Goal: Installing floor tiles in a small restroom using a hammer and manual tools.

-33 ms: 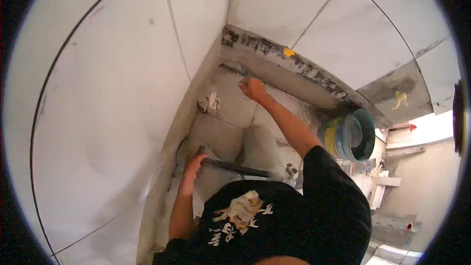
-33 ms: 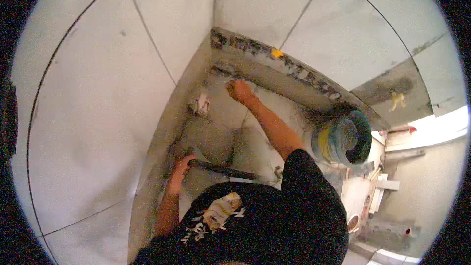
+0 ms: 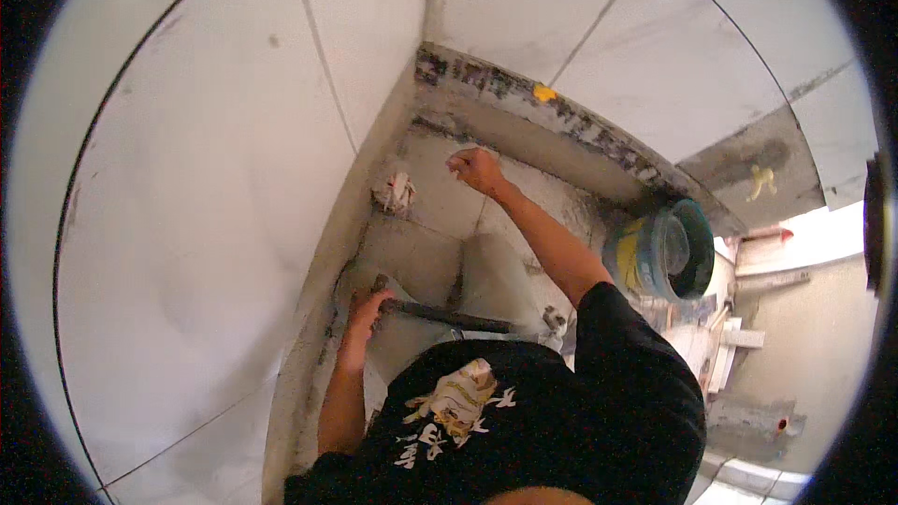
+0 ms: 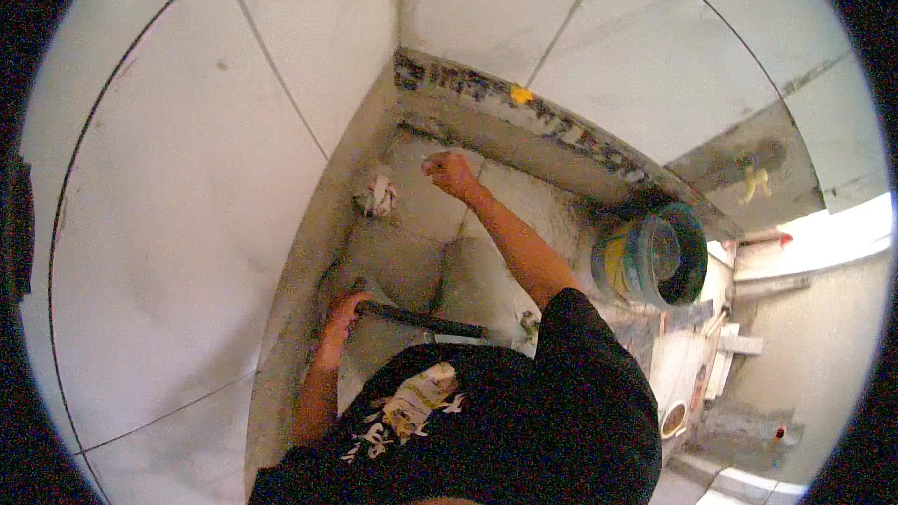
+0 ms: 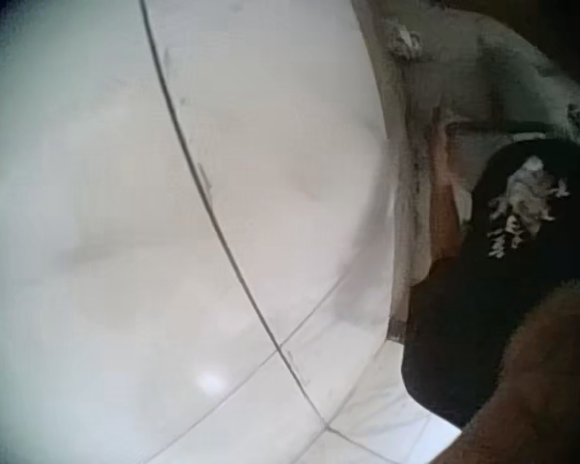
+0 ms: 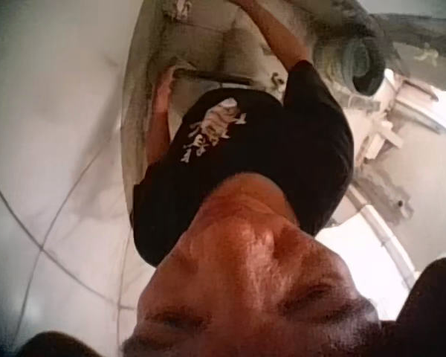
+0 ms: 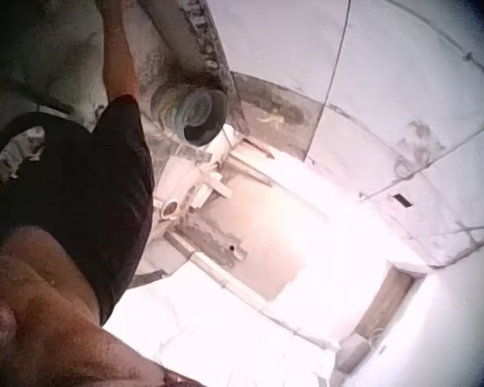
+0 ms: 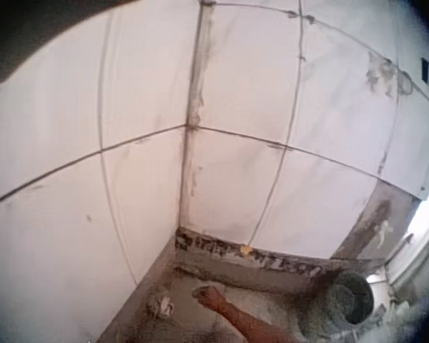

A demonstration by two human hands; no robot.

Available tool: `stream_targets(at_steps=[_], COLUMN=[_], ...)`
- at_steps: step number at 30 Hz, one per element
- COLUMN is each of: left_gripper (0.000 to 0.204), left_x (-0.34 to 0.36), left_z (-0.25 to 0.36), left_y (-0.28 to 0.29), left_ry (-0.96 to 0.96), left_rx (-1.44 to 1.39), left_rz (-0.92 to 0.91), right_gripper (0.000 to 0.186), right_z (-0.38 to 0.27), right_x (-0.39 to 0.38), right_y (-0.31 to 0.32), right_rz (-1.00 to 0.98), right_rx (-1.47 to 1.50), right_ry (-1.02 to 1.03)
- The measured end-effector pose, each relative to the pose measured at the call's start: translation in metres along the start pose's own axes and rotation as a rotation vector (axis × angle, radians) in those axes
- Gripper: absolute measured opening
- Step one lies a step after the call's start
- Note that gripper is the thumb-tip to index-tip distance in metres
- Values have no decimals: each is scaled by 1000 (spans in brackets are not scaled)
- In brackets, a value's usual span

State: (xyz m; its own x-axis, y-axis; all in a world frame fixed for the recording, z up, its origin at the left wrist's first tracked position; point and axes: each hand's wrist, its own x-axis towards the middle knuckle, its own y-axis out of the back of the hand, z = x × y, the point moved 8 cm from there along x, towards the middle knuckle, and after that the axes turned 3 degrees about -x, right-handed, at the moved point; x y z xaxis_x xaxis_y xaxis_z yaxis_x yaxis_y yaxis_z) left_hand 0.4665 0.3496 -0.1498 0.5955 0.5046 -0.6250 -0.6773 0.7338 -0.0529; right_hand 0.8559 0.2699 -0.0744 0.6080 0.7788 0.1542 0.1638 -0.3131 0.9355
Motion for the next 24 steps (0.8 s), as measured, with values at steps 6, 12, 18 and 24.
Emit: stream_targets(at_steps=[6, 12, 18, 24], left_gripper=[23, 32, 35, 33], left_x=[18, 11, -11, -46], left_z=[-38, -26, -42, -23], left_y=[12, -4, -29, -90], left_ry=[190, -135, 115, 155], left_rx=[112, 289, 209, 380], left_rz=[-39, -252, -156, -182], right_gripper=[25, 20, 16, 14], right_z=[-30, 96, 208, 61], right_x=[-65, -228, -641, -908], right_y=[18, -20, -100, -130], right_rz=[-123, -88, -618, 11], right_rx=[1229, 598, 106, 995], right_ry=[-310, -358, -820, -1820])
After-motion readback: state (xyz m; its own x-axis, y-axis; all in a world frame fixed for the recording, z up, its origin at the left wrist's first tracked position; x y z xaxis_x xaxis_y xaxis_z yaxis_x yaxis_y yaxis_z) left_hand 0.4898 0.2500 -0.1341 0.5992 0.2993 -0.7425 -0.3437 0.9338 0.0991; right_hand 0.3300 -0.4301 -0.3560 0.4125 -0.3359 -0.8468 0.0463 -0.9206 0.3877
